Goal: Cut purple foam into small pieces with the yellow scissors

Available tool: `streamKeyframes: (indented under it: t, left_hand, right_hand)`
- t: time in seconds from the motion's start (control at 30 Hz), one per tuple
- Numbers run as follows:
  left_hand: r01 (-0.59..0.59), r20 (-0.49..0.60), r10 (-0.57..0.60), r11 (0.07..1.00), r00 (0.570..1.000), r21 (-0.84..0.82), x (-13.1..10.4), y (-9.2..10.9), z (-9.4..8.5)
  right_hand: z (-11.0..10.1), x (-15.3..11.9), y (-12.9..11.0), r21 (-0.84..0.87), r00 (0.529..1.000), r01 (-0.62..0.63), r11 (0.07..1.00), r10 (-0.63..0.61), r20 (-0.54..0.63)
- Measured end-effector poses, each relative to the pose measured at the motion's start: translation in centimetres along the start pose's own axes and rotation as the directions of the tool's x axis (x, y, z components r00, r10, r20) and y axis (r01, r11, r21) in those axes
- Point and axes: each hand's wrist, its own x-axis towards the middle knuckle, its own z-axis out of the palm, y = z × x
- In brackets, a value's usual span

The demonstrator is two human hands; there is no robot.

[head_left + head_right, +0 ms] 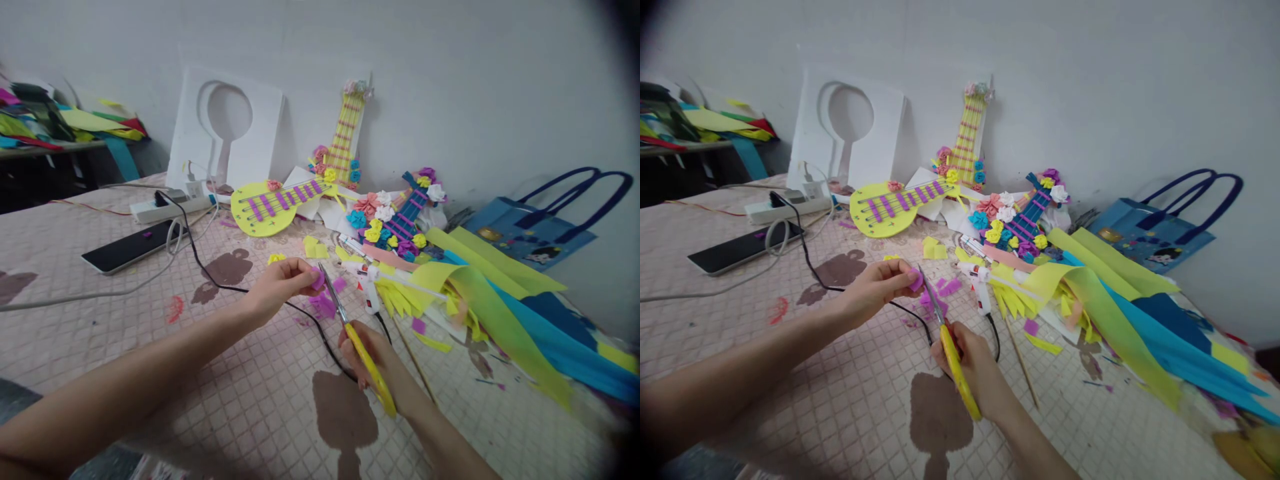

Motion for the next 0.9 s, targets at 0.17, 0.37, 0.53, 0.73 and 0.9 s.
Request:
streamKeyframes:
  t: [0.17, 0.37, 0.53, 0.73, 0.9]
  left_hand:
    - [0.001, -0.001, -0.001, 1.0, 1.0, 0.009, 0.0, 0.1, 0.1]
    - [-0.002, -0.007, 0.002, 1.0, 1.0, 0.007, -0.1, 0.0, 0.1]
    - [-0.013, 0.011, 0.013, 1.0, 1.0, -0.01, 0.1, 0.0, -0.1]
    - [0.038, 0.012, -0.039, 0.999, 0.999, 0.022, -0.7, -0.5, 0.8]
    - [0.082, 0.042, -0.088, 0.987, 0.995, 0.136, -2.3, -2.0, 2.3]
  right_hand:
    - [0.0, 0.0, -0.2, 0.019, 1.0, -0.004, 1.0, 0.004, -0.004]
    - [0.1, 0.0, -0.1, 0.074, 1.0, -0.02, 0.997, 0.019, 0.005]
    - [0.3, 0.1, 0.3, 0.075, 0.996, -0.085, 0.994, 0.085, -0.006]
    - [0.9, 0.3, 0.1, 0.241, 0.998, -0.017, 0.97, 0.03, -0.052]
    - [1.6, 0.5, -0.2, 0.453, 0.981, 0.071, 0.889, 0.019, -0.192]
